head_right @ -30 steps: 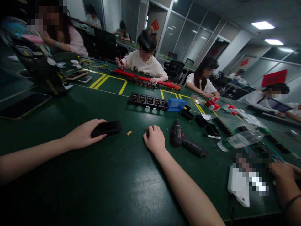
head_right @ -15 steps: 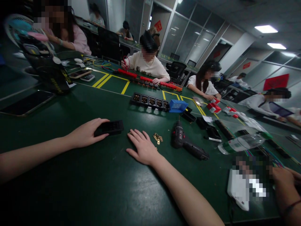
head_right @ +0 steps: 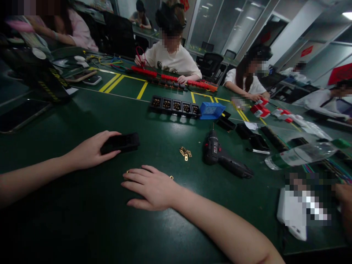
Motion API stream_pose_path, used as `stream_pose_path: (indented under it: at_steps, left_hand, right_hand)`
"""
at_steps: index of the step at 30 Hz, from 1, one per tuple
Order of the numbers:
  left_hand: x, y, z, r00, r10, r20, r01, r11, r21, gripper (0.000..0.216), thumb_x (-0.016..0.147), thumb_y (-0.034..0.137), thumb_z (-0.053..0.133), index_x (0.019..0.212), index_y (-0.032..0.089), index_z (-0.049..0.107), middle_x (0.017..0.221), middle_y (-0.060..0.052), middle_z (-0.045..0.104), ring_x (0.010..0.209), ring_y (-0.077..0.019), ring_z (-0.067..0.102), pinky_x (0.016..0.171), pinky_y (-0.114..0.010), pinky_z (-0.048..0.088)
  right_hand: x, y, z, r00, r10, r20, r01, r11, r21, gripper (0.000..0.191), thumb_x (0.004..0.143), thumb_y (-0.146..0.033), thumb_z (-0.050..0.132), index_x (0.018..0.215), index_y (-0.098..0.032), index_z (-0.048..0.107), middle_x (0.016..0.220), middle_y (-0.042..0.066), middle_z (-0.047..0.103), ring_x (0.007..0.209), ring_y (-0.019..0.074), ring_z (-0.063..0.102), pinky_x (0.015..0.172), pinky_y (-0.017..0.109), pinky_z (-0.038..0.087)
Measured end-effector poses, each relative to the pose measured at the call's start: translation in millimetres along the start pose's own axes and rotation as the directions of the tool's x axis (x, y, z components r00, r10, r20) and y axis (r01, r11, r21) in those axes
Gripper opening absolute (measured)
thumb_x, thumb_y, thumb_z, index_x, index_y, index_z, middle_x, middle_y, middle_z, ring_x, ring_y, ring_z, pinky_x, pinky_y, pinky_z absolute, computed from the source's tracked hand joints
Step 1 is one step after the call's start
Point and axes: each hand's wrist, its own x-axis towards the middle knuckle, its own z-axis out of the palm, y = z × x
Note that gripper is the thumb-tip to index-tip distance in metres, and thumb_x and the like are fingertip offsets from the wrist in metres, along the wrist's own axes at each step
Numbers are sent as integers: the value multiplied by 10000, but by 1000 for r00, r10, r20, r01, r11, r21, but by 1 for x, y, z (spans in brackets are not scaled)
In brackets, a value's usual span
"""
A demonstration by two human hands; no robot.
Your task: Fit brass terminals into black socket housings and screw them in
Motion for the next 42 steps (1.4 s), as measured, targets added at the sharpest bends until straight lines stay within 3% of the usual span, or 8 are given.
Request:
stream_pose_path:
  at_steps: [8,12,18,22,28,33,38,42]
  left_hand:
    - [1,0,-2,1000,-1,17,2,999,-38,625,882,607,555,1361,214,473,1254,-124,605,1106,-314,615,922,-449,530]
    - [1,-1,-2,999,-6,34,7,999,-39,624,887,612,554,1365,224,459,1252,-123,598,1110,-316,609,924,-452,525]
    - [1,-3,-1,999,-13,42,16,998,-53,632,885,622,553,1364,224,451,1249,-125,600,1108,-322,611,926,-461,526]
    - [0,-4,0,999,-9,36,10,999,-43,627,884,616,563,1365,231,449,1266,-123,592,1128,-319,602,951,-466,517]
    - [0,-5,0,999,-17,43,19,999,-40,631,881,619,562,1366,230,451,1258,-118,597,1121,-315,605,937,-460,521]
    - [0,-2,-3,998,-33,58,36,998,-50,638,880,623,548,1376,233,457,1257,-122,601,1104,-322,614,900,-461,537]
    - [0,-1,-3,999,-25,40,28,998,-63,651,866,636,553,1366,226,476,1244,-118,610,1099,-321,619,914,-462,536]
    - [0,-3,-2,999,-16,40,18,998,-63,650,869,636,552,1368,228,468,1267,-124,599,1128,-325,605,943,-466,523]
  right_hand:
    - [-18,60,-20,960,230,-162,-243,968,-61,511,1022,-423,466,1452,-147,467,1504,163,493,1435,258,399,1195,485,278]
    - [-16,54,-16,977,150,-152,-161,985,-65,499,1014,-443,480,1418,-150,502,1487,152,516,1414,259,423,1179,459,321]
    - [-12,43,-8,985,51,-166,-68,993,-97,361,1016,-264,436,1335,-159,571,1364,116,622,1299,232,518,1078,392,436]
    - [-10,36,-2,984,-18,-177,-2,993,-114,334,996,-246,466,1293,-163,594,1294,110,653,1217,234,551,1004,372,470]
    - [-13,47,-7,966,17,-256,-7,999,42,233,930,-240,531,1117,-166,648,987,89,676,907,198,600,815,335,497]
    - [-22,70,-15,915,107,-390,-77,993,91,159,900,-207,533,1021,-177,631,841,61,639,805,195,567,746,333,475]
    - [-18,62,-10,961,47,-271,-67,996,-67,174,919,-254,525,1039,-184,630,864,60,637,809,188,567,726,303,450]
    - [-14,49,-9,987,94,-129,-115,980,-165,252,960,-411,532,978,-175,617,841,53,651,782,180,596,696,285,431]
